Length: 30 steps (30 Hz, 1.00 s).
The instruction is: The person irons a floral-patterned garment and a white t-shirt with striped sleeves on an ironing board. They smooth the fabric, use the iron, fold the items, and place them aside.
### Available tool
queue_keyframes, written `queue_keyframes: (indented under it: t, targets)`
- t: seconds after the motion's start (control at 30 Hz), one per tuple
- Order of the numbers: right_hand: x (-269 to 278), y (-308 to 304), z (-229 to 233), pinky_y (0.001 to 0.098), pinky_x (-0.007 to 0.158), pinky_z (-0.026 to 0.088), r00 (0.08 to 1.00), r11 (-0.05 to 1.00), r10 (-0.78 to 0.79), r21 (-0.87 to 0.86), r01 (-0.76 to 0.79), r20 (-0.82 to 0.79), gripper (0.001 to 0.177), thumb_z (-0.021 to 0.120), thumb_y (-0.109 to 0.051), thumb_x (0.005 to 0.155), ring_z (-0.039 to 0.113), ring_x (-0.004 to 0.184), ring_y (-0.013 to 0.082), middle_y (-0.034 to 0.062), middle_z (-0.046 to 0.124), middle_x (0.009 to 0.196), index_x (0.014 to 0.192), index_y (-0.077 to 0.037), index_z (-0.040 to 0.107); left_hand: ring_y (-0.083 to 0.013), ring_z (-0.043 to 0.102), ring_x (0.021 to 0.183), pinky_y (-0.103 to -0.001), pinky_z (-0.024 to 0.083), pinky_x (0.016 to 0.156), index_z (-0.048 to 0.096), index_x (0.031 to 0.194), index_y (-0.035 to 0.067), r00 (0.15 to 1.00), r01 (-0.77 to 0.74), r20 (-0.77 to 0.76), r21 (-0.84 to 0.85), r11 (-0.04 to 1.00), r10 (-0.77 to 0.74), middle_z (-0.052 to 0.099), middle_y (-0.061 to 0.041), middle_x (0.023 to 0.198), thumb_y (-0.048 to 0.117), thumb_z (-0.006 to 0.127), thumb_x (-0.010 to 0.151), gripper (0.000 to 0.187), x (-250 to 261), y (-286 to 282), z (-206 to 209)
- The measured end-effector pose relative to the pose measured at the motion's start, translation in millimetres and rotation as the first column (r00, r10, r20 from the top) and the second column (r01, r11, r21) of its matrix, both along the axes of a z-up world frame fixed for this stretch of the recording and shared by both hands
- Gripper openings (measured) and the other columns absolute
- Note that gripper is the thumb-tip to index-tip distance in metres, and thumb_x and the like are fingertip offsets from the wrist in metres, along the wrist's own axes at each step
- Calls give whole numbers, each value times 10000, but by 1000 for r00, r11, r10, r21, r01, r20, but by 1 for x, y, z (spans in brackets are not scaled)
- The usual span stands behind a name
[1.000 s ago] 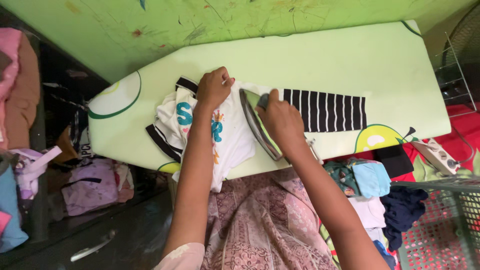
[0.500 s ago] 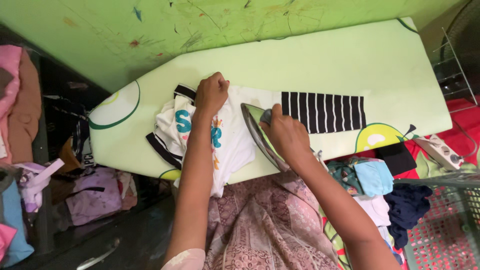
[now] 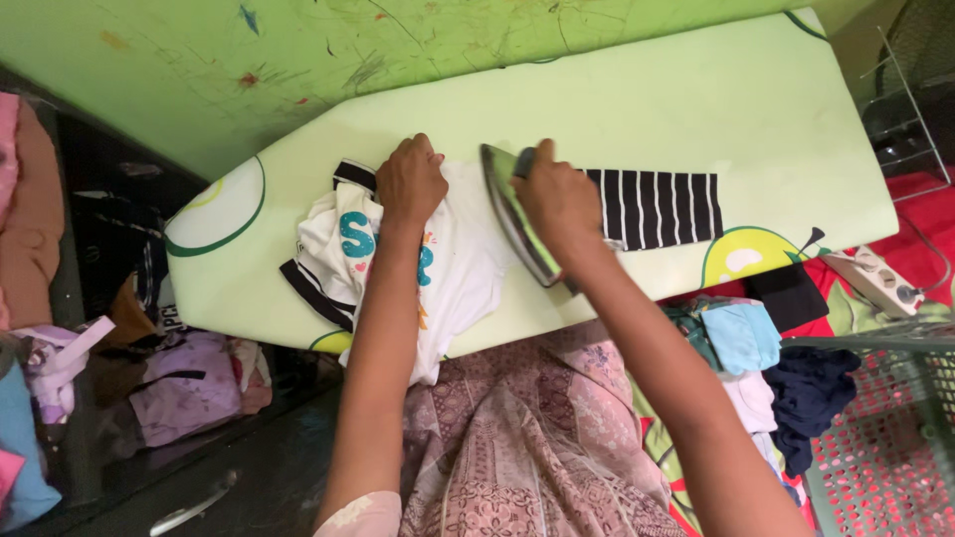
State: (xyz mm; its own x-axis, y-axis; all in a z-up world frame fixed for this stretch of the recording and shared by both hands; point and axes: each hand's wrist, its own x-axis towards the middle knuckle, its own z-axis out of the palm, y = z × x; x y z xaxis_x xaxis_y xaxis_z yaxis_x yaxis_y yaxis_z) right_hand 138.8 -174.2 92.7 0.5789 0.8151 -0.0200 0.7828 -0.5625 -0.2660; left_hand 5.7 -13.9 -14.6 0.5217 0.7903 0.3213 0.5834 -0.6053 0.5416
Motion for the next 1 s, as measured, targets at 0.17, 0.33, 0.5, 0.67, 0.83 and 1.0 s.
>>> queue_keyframes:
  t: [0.17,0.33,0.5,0.67,0.83,1.0]
  targets:
    - [40,-43,5,544,715,561,990,989,-142,-31,142,19,498,715,-408,948,699,836,498,292,708,879,1134,5,506,-402,664,788,-532,497,670,608,872,54,1000,3,2,-3,1000,-3,666,-151,870,190,738,914,192,1,0,2]
    - [70,-29,-2,553,785,550,979,980,-195,45,193,58,509,734,-394,934,691,912,503,308,707,929,1130,20,514,-387,675,930,-517,527,778,627,1043,28,987,-40,-155,15,999,42,669,-183,1023,154,731,920,205,19,-9,11]
    - [74,-32,-9,547,780,555,981,980,-185,77,181,53,508,733,-391,937,695,906,498,305,710,944,1140,19,511,-358,515,1297,-595,300,1150,617,1265,13,957,112,-284,180,977,-57,617,-186,1310,98,735,741,543,87,-65,11]
    - [47,-68,-4,554,727,559,981,981,-192,33,192,-7,502,715,-388,940,698,873,494,297,710,918,1145,13,494,-382,343,1463,-618,163,1207,505,1393,-51,981,59,-183,-46,997,-66,454,-235,1514,121,707,782,666,102,-122,-3]
    - [45,-65,-11,545,713,563,976,971,-216,97,218,-28,469,734,-346,927,704,850,484,292,712,857,1110,14,495,-322,217,1620,-488,107,1327,366,1598,-45,981,44,-196,139,989,-17,337,-210,1692,169,605,920,749,75,-140,-16]
    - [85,-36,-17,521,723,571,978,965,-198,190,183,65,442,760,-323,906,713,851,463,272,718,858,1060,6,508,-374,160,1572,-534,56,1276,308,1577,-66,989,108,-102,39,993,-104,250,-275,1660,383,557,1006,768,71,-146,-8]
